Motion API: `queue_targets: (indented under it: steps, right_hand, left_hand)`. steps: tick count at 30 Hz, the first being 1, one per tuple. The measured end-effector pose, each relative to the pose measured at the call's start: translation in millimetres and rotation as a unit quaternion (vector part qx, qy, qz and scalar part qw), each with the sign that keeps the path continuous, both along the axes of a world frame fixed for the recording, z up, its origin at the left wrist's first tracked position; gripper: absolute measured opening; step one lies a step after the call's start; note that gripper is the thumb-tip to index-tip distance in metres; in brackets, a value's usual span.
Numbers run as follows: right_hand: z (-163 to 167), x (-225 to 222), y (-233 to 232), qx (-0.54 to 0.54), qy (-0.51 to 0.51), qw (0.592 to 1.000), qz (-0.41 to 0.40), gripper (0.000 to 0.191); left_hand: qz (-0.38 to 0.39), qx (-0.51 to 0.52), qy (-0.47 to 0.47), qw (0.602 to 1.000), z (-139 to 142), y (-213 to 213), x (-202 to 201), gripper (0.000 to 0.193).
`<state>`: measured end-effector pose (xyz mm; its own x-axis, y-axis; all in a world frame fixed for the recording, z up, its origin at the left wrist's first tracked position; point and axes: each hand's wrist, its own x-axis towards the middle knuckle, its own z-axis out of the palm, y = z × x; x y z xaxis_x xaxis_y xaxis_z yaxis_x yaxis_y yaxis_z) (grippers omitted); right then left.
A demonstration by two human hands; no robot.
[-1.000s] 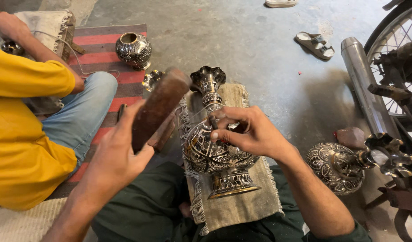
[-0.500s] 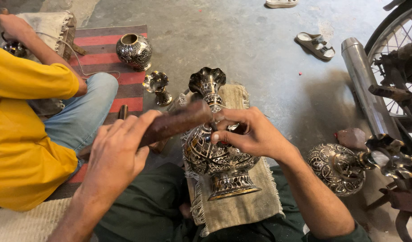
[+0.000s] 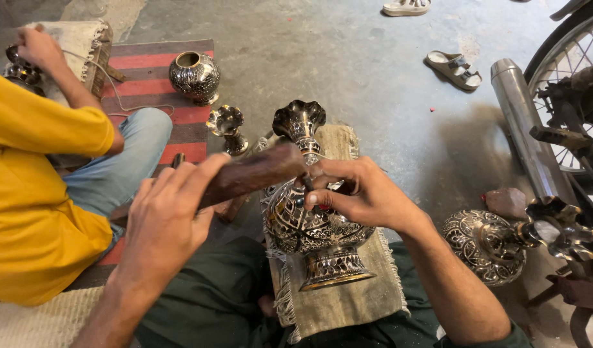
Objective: The person uses a chisel and hammer to engrave intricate patterns into a silver-colored metal vase. They repeatedly strike the chisel to create detailed designs on the vase's surface.
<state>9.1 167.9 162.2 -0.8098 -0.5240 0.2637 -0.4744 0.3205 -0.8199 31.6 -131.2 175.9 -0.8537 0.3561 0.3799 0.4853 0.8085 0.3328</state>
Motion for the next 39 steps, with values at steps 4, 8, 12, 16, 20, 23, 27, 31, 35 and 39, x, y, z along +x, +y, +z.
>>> queue_targets:
  steps: [4,8,12,16,20,23,27,31,35,39]
  right_hand:
    - [1,0,1,-0.010,0.029,0.999,0.014,0.020]
    - [1,-1,2,0.001,0.002,1.000,0.008,0.020]
    - [1,-2,2,0.003,0.010,1.000,0.021,0.014]
    - [1,-3,1,-0.033,0.005,0.998,0.043,0.016]
    - [2,-2,1,-0.023,-0.004,0.999,0.038,0.016]
    - [2,-2,0,-0.032,0.001,0.999,0.038,0.019]
    - [1,-1,1,-0.024,-0.009,0.999,0.032,0.020]
    - [-3,0,1,-0.047,-0.005,0.998,0.032,0.017]
    - [-6,2,-6,-0.090,-0.092,0.991,-0.033,0.017]
    - [-4,6,-9,-0.063,-0.103,0.989,-0.085,0.021]
  left_hand:
    - [-0.015,0.000,0.024,1.000,-1,0,0,0.073]
    - [-0.075,0.155,0.023,0.985,0,1,0,0.068]
    - [-0.017,-0.025,0.046,0.998,3,1,0,0.073]
    - [-0.026,-0.012,0.029,0.999,7,0,-2,0.077]
    - [-0.026,0.034,0.036,0.998,9,0,-2,0.078]
    - [-0.012,-0.038,0.026,0.999,9,0,-1,0.081]
    - [-0.028,0.030,0.048,0.998,8,0,-2,0.077]
    - [-0.019,0.016,-0.037,0.999,2,0,-4,0.080]
    - [-0.080,0.137,-0.022,0.987,-3,-2,-8,0.074]
    - [-0.063,0.203,-0.082,0.974,-2,-2,-13,0.078]
